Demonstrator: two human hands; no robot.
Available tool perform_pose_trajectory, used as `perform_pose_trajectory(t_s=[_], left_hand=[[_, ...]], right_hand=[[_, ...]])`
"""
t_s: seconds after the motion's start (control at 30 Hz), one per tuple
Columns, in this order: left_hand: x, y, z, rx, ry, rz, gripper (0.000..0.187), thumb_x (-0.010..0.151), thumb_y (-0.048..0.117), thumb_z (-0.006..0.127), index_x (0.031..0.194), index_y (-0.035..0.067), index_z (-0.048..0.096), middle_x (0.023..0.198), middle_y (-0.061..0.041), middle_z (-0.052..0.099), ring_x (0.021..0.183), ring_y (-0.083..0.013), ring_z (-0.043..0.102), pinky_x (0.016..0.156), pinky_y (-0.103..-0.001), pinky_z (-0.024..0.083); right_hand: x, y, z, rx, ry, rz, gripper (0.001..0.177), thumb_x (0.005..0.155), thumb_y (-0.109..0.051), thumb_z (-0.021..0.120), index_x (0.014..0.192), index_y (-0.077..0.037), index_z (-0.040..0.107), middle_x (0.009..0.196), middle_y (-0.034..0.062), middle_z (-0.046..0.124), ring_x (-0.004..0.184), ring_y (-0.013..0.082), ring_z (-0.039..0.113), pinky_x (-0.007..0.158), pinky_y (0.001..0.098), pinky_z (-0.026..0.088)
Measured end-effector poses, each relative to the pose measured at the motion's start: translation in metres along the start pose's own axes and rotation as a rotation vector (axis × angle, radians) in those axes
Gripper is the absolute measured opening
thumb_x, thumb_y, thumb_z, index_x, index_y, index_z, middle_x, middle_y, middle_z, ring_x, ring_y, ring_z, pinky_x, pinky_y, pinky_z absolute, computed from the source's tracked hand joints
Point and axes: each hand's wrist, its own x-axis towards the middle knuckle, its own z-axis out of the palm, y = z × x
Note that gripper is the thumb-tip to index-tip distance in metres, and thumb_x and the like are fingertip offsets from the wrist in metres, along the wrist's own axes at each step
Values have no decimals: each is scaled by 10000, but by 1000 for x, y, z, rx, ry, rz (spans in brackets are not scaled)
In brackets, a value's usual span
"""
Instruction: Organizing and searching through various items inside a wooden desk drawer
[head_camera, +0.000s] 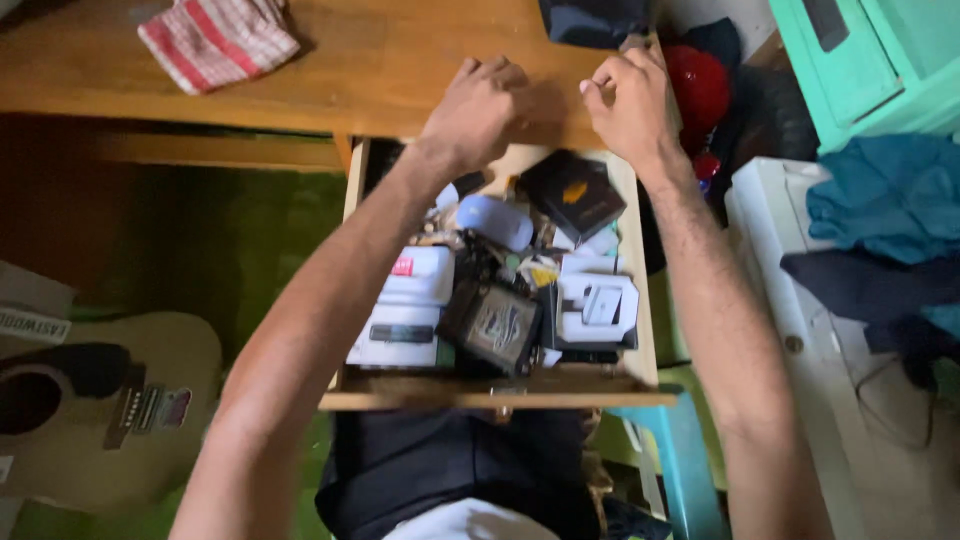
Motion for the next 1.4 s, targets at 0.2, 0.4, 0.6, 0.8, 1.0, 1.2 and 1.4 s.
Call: perform_pose_trajectory(t_s=[0.2, 0.4, 0.6, 0.8, 1.0, 1.2, 1.4], left_hand=[[-36, 27, -58, 100, -89, -28, 198, 962, 199, 740, 1153, 153, 765, 1043, -132, 733, 1038, -327, 620, 877, -526, 480], [-65, 27, -67, 99, 1, -45, 177, 908, 134, 622, 962, 239, 754, 918, -85, 692, 938, -334, 613, 778, -467, 448], [-81, 35, -41, 15, -173, -211, 233, 913, 309, 792, 1093, 166, 759, 1233, -139, 718, 1191, -317, 633, 1064, -538, 449], [-86, 51, -37, -78, -221, -259, 273, 967, 345, 716, 1131, 129, 743, 1206, -146, 720, 1170, -318, 624, 1022, -585, 447], [-77, 65, -25, -69, -209, -287, 328, 885, 173, 660, 1204, 151, 730, 1222, -133, 705, 1153, -320, 600, 956, -547, 508], [-67, 86, -35, -400, -268, -500, 931, 970, 478, 759, 1622, 247, 136, 1617, -262, 341, 1408, -463, 451, 1113, -695, 374], [-62, 79, -24, -959, -205, -631, 285, 1093, 196, 456, 1269, -15, 530, 969, -186, 804, 568, -175, 758, 492, -271, 690]], right_hand=[[-19, -77, -49, 312, -562, 470, 243, 1044, -258, 730, 905, -59, 712, 930, 131, 766, 828, 228, 745, 919, 439, 602], [-71, -73, -21, 95, -908, 460, 941, 813, -514, 769, 1575, -137, 367, 1637, 149, 318, 1502, 370, 274, 1202, 500, 270], [-95, -80, -3, -51, -830, 586, 965, 817, -501, 781, 1618, -273, 294, 1577, 171, 415, 1431, 428, 368, 1164, 580, 269], [-80, -106, -55, 120, -800, 655, 712, 842, -409, 717, 1487, -180, 522, 1556, 138, 480, 1446, 374, 344, 1149, 533, 331], [-62, -123, -118, 340, -657, 858, 500, 837, -304, 777, 1319, -208, 685, 1330, 51, 694, 1161, 191, 656, 970, 329, 499], [-69, -104, -123, 1122, -456, 1082, 441, 962, -367, 592, 1287, -69, 608, 1225, 119, 671, 1171, 268, 670, 900, 522, 618], [-50, -125, -121, 1272, -637, 1139, 1128, 664, -812, 235, 1582, -166, 343, 1561, 167, 518, 1446, 335, 511, 1088, 636, 477]])
